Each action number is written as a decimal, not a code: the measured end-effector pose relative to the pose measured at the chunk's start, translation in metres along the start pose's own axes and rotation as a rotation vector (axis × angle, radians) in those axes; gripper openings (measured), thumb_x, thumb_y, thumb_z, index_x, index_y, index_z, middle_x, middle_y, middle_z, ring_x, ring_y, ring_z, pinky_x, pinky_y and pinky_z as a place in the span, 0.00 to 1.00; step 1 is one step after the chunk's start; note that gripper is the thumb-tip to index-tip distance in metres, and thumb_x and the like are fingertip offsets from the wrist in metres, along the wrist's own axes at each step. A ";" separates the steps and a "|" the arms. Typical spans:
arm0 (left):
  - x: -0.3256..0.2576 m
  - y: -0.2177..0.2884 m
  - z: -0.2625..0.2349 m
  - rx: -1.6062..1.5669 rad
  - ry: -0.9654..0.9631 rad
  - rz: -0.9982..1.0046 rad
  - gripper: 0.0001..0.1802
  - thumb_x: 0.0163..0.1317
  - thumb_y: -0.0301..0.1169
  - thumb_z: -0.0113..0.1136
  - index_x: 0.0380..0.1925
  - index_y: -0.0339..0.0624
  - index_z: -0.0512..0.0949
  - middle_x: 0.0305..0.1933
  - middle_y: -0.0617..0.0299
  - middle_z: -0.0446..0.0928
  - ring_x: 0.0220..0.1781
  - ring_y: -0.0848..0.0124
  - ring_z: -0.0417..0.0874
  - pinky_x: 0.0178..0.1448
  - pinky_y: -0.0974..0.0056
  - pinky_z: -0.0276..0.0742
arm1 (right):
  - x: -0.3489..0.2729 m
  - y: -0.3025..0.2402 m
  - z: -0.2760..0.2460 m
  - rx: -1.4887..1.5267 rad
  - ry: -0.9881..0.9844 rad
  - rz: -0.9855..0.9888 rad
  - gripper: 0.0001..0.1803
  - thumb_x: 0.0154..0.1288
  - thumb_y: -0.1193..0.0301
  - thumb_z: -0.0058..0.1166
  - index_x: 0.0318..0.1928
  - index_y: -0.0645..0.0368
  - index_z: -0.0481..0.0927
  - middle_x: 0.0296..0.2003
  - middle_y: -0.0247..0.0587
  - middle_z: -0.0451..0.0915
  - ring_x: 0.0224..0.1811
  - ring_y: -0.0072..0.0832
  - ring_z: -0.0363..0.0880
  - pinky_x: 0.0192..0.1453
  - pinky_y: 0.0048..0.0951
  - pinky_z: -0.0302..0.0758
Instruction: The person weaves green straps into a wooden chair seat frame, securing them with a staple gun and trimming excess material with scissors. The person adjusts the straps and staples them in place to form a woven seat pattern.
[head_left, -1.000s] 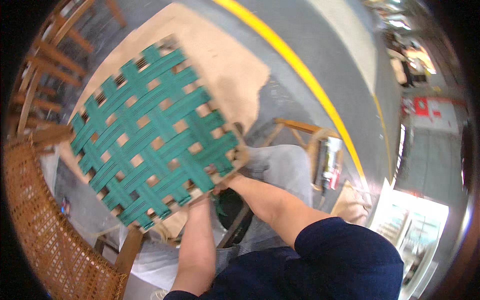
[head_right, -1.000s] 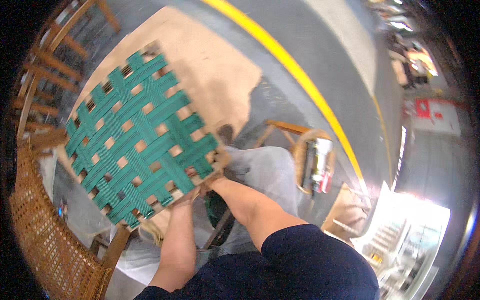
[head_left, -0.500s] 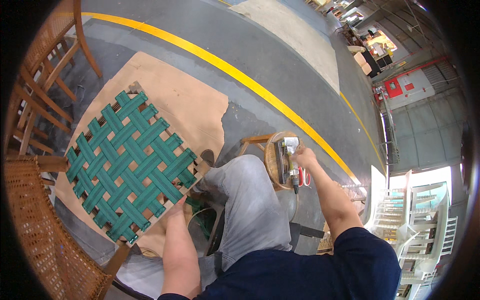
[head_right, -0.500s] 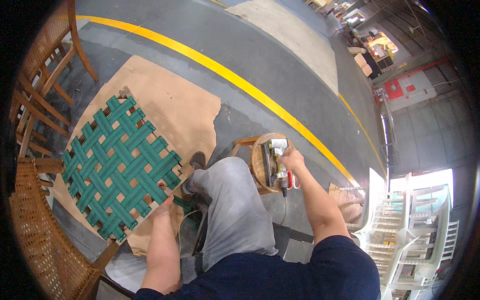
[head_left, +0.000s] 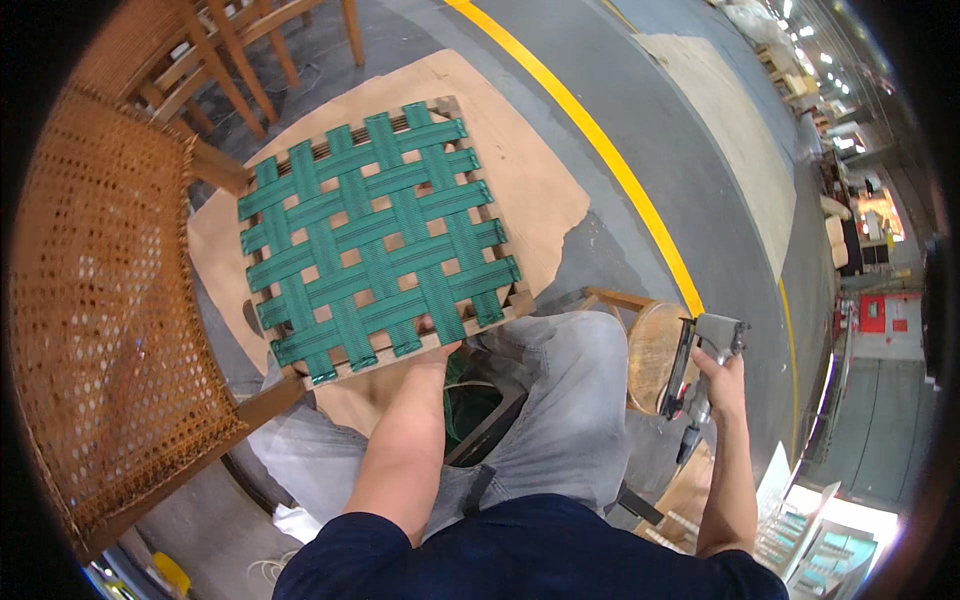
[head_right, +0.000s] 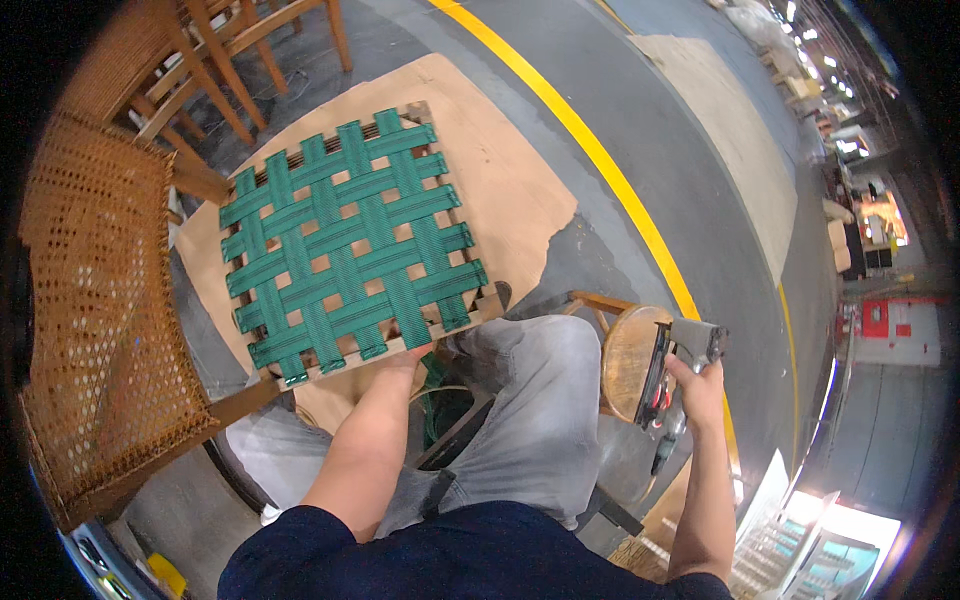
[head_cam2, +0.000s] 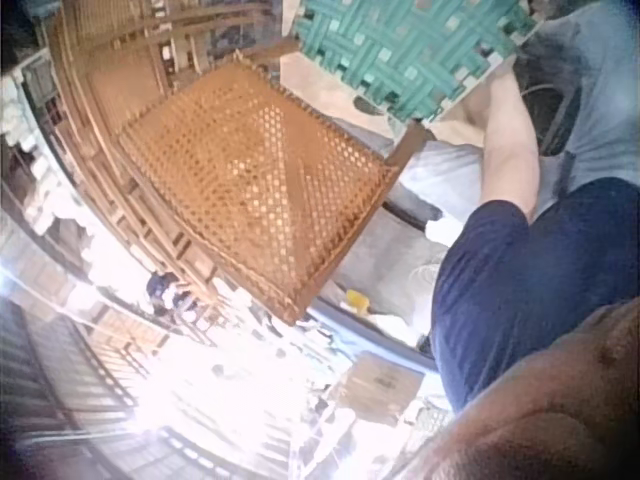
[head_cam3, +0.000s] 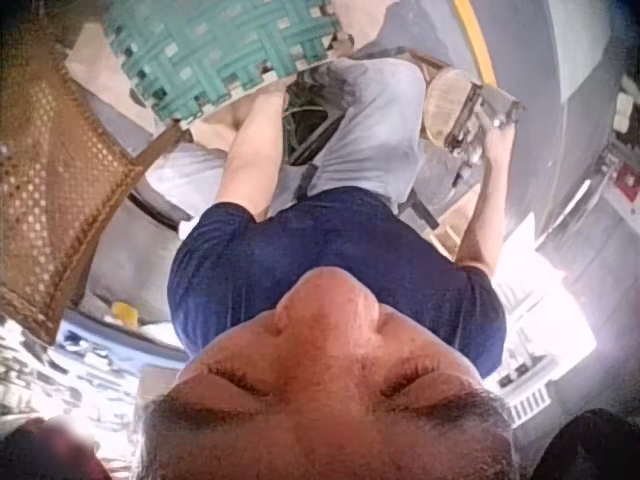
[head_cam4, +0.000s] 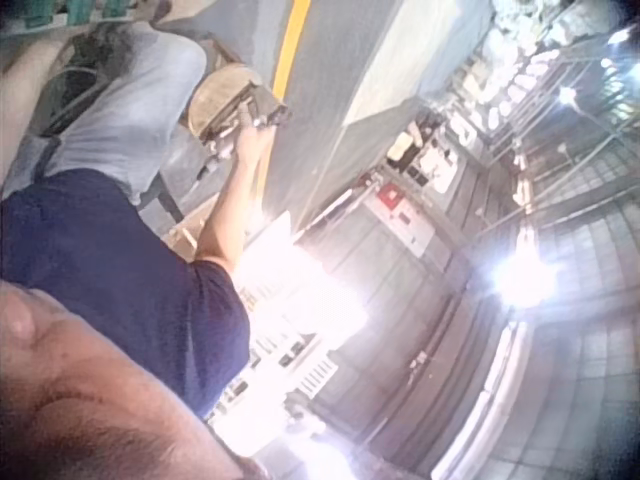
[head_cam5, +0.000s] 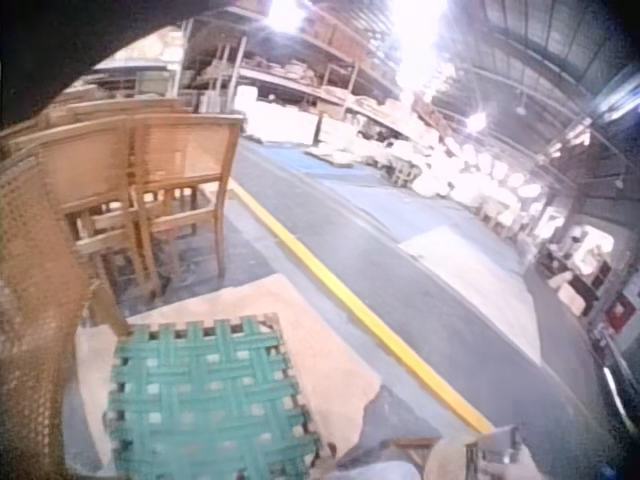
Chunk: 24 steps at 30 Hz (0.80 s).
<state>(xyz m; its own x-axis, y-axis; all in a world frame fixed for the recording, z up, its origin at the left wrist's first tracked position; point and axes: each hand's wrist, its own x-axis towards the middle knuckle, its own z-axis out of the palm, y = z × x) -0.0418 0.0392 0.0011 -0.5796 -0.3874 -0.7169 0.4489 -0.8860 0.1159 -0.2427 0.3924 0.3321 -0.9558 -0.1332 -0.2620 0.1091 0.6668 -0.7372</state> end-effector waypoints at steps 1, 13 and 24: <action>-0.001 0.001 0.000 -0.011 -0.001 0.003 0.21 0.79 0.52 0.50 0.52 0.49 0.80 0.49 0.57 0.84 0.48 0.59 0.83 0.48 0.53 0.81 | -0.010 -0.018 0.008 0.074 -0.080 0.046 0.24 0.65 0.75 0.69 0.61 0.61 0.81 0.49 0.37 0.86 0.50 0.29 0.83 0.59 0.35 0.78; -0.009 0.003 -0.010 -0.065 0.014 0.008 0.20 0.79 0.51 0.50 0.50 0.49 0.81 0.46 0.58 0.84 0.44 0.60 0.83 0.45 0.54 0.81 | -0.082 -0.081 0.254 0.065 -0.810 0.138 0.13 0.74 0.65 0.68 0.50 0.60 0.82 0.27 0.27 0.80 0.22 0.18 0.75 0.24 0.26 0.72; -0.007 0.000 -0.012 -0.068 0.027 -0.006 0.20 0.79 0.51 0.50 0.47 0.50 0.82 0.44 0.59 0.84 0.41 0.61 0.83 0.41 0.55 0.81 | -0.088 -0.083 0.276 -0.071 -0.790 0.136 0.14 0.74 0.65 0.68 0.49 0.63 0.83 0.28 0.31 0.82 0.19 0.18 0.75 0.20 0.27 0.72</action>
<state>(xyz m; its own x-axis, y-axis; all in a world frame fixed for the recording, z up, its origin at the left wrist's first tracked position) -0.0293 0.0452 -0.0024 -0.5642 -0.3748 -0.7357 0.4913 -0.8685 0.0657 -0.0922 0.1459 0.2446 -0.4567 -0.5095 -0.7292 0.1678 0.7557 -0.6331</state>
